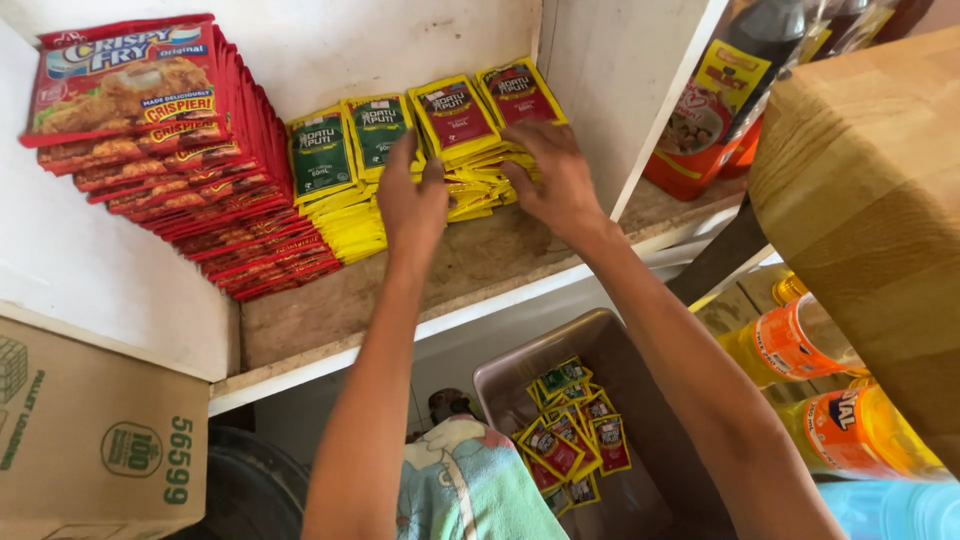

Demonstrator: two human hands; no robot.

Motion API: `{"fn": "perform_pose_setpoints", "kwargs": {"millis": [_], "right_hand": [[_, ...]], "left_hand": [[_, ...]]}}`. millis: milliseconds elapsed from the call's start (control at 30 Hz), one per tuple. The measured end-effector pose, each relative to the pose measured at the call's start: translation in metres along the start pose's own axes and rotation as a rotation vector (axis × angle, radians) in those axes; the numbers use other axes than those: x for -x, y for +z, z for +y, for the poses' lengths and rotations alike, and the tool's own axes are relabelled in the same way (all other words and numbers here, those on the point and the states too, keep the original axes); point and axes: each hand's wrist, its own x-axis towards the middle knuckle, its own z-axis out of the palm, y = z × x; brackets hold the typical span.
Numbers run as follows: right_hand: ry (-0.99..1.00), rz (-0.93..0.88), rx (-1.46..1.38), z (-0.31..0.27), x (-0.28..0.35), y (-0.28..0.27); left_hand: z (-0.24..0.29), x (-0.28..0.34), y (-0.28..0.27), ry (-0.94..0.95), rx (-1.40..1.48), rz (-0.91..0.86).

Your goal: Organizing various seasoning and spice packets from a shelf into a sorting basket.

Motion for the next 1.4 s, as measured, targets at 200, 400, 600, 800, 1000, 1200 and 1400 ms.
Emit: {"fn": "perform_pose_setpoints", "kwargs": {"millis": [200,400,600,800,1000,1200,1400], "right_hand": [[0.163,0.076,-0.136,-0.038,0.084,-0.039],[0.67,-0.001,-0.168,-0.042,0.211,-0.036],[0.764,-0.115,-0.214,-0.023,0.358,-0.02],[1.171,-0.252,-0.149,0.011,0.511,0.011],[1.15,-0.325,-0.135,0.014,0.606,0.04],[1.265,-0.415,-0.11,0.005,0.638,0.08],[1.017,-0.394,0.108,0.018,0.643,0.116]], "left_hand": [[0.099,0.124,-0.023,-0.545,0.038,-0.102],[0.046,0.24,0.03,-0.258,0.207,-0.14],[-0.07,0.333,0.07,-0.18,0.025,-0.177],[-0.099,0.343,0.074,-0.569,0.36,-0.154],[-0.056,0.321,0.07,-0.844,0.443,-0.263],[-0.059,0.324,0.074,-0.879,0.626,-0.256],[-0.054,0.322,0.075,-0.782,0.307,-0.318]]}}
